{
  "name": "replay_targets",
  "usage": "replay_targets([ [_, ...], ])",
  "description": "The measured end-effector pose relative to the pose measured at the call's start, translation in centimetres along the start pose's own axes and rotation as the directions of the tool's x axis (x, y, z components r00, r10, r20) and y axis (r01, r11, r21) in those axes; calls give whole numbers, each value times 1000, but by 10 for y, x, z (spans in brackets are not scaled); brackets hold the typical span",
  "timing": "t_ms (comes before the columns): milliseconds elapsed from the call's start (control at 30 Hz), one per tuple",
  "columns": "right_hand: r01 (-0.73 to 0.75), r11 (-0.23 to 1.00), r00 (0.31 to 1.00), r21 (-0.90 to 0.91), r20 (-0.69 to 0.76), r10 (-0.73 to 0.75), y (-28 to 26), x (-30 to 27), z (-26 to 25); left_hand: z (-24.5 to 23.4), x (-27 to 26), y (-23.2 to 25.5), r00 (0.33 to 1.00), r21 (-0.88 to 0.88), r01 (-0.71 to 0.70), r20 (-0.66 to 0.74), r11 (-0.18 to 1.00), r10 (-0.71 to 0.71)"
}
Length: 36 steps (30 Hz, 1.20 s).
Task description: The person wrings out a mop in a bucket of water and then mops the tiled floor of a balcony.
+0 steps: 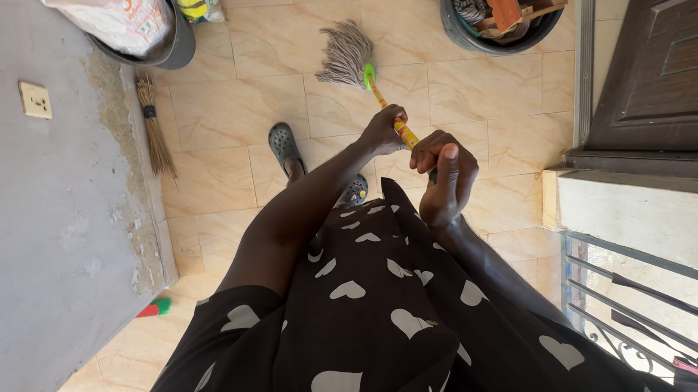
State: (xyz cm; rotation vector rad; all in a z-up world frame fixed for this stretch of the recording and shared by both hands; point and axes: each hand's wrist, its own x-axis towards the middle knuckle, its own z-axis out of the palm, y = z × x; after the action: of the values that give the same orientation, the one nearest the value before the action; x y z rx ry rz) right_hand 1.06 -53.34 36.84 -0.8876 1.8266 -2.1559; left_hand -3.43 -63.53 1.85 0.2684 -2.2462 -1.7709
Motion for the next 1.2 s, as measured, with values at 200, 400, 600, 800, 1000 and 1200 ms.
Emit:
replay_targets([
  [200, 19, 991, 997, -134, 77, -9, 9, 59, 33, -33, 53, -47, 905, 354, -113, 422, 928, -50],
  [400, 44, 993, 981, -113, 194, -21, 25, 141, 98, -146, 94, -47, 879, 370, 4, 441, 929, -180],
  [600, -79, 991, 935, 104, 353, 38, 44, 194, 146, -253, 101, -75, 950, 435, -69, 303, 898, -73],
  [800, -319, 936, 791, 152, 587, 174, 81, 239, 160, -297, 74, -80, 994, 416, 61, -108, 907, -18],
  [1000, -412, 881, 820, 232, 516, 248, 118, 279, 157, -311, 107, -33, 935, 302, 301, -279, 904, -218],
  [1200, -386, 901, 799, 198, 561, 219, 140, 362, 123, -323, 206, -22, 935, 558, 277, 31, 782, -353],
])
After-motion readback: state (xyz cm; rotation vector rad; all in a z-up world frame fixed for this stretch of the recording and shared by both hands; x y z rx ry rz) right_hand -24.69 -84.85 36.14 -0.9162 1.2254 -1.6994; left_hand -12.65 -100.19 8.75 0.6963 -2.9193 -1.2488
